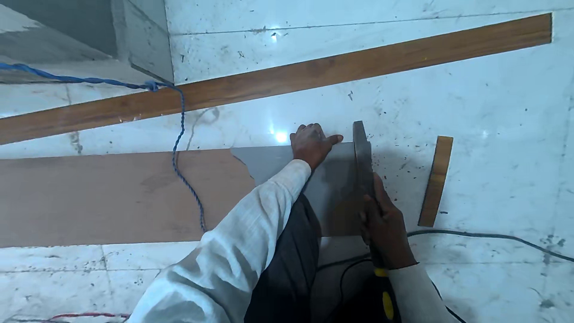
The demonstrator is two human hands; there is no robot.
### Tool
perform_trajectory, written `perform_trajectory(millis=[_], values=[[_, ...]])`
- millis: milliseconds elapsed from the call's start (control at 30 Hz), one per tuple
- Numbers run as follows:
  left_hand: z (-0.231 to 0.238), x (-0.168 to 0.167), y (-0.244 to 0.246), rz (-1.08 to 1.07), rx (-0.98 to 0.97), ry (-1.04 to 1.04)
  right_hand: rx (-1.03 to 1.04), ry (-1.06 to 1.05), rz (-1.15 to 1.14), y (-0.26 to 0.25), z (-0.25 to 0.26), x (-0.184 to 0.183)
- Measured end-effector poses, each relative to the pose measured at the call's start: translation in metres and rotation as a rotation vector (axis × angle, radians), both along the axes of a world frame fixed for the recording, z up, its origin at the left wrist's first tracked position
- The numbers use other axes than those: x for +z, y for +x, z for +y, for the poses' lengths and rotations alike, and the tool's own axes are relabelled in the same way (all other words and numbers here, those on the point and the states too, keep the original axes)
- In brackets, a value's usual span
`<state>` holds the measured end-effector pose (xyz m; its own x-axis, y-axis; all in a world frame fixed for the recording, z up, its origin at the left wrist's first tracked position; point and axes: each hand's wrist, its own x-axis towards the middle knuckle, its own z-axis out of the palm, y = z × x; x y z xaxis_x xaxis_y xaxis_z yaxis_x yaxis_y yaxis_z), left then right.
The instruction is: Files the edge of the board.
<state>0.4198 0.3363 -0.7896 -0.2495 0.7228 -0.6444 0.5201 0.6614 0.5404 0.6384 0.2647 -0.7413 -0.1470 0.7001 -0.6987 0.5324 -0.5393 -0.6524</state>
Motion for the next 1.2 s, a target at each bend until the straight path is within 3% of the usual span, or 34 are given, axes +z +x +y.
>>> perform_trajectory(millis=[233, 400, 500, 567, 633, 833, 1200], values=[[0.001, 0.000, -0.004, -0.056, 0.074, -0.005, -0.006, -0.020, 0.057, -0.007, 0.000, 0.002], [-0.016, -0.008, -0.042, -0.134, 0.630, 0.269, -0.105, 0.025, 0.082, 0.004, 0.001, 0.012], [-0.020, 0.001, -0.060, -0.085, 0.807, 0.396, -0.110, 0.033, 0.069, 0.008, 0.002, 0.011], [-0.018, 0.007, -0.055, -0.110, 0.764, 0.418, -0.099, 0.023, 0.055, 0.008, 0.002, 0.010], [-0.012, 0.011, -0.036, -0.162, 0.600, 0.390, -0.078, 0.011, 0.052, 0.006, 0.001, 0.010], [0.007, 0.006, 0.010, -0.214, 0.089, 0.048, -0.021, -0.044, 0.041, 0.000, 0.002, 0.006], [0.014, 0.007, 0.011, -0.185, 0.048, -0.067, -0.008, -0.100, 0.060, -0.008, 0.004, 0.004]])
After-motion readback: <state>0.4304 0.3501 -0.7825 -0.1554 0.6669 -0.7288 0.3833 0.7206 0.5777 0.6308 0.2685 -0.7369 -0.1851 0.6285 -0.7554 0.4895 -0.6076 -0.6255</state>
